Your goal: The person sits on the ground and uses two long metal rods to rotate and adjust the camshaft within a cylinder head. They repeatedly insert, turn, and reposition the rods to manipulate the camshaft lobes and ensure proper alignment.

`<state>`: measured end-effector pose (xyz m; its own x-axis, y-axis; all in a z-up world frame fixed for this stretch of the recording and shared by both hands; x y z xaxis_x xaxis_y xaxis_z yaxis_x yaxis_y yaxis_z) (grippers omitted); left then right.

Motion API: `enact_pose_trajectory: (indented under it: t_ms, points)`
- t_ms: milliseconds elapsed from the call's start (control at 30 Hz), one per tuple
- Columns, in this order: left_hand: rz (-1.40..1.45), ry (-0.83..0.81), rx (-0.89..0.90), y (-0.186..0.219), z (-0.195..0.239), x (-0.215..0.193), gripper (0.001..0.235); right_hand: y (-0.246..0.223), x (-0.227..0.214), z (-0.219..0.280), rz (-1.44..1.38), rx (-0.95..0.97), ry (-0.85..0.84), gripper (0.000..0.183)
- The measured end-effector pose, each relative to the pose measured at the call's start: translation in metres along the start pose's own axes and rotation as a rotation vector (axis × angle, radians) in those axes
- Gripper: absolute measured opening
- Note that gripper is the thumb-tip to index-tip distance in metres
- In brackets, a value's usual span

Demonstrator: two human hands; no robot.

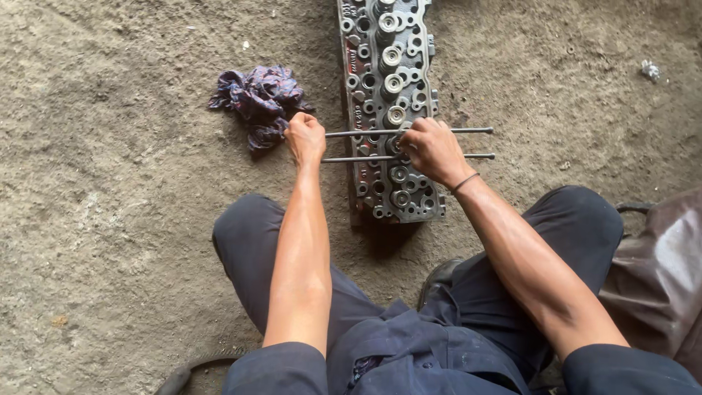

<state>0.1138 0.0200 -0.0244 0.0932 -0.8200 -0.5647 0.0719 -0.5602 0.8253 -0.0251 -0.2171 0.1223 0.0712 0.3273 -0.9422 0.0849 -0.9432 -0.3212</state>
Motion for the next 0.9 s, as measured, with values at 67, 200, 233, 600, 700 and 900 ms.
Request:
enact_pose_trajectory:
  t_ms: [67, 200, 233, 600, 700, 900]
  points:
    - [-0.016, 0.004, -0.014, -0.001, 0.001, 0.0, 0.021, -0.005, 0.005, 0.001, 0.063, -0.01, -0.014, 0.008]
    - [-0.026, -0.003, -0.016, -0.002, -0.001, 0.003, 0.021, -0.006, 0.01, -0.003, 0.136, 0.043, -0.013, 0.012]
    - [-0.023, -0.002, -0.008, -0.002, -0.002, 0.003, 0.021, -0.007, 0.012, -0.005, 0.155, 0.041, -0.018, 0.012]
    - [-0.009, 0.026, 0.006, -0.006, -0.001, 0.007, 0.02, -0.013, 0.024, -0.005, 0.29, 0.077, -0.033, 0.017]
    - [-0.015, 0.012, 0.004, -0.006, -0.002, 0.009, 0.019, -0.009, 0.028, -0.004, 0.289, 0.051, -0.045, 0.019]
    - [0.006, -0.048, -0.027, -0.016, -0.006, 0.022, 0.019, 0.004, 0.034, 0.0, 0.175, 0.036, -0.027, 0.017]
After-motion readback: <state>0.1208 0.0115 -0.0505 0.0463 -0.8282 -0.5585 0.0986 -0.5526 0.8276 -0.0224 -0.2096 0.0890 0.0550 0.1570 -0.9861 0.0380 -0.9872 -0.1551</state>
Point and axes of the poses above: each hand's wrist, its own z-axis away from the middle knuckle, its own x-axis out of the palm, y = z × x, the point moved 10 cm from there along -z, towards the middle knuckle, and after that the axes turned 8 degrees about x, right-handed, at the moved point
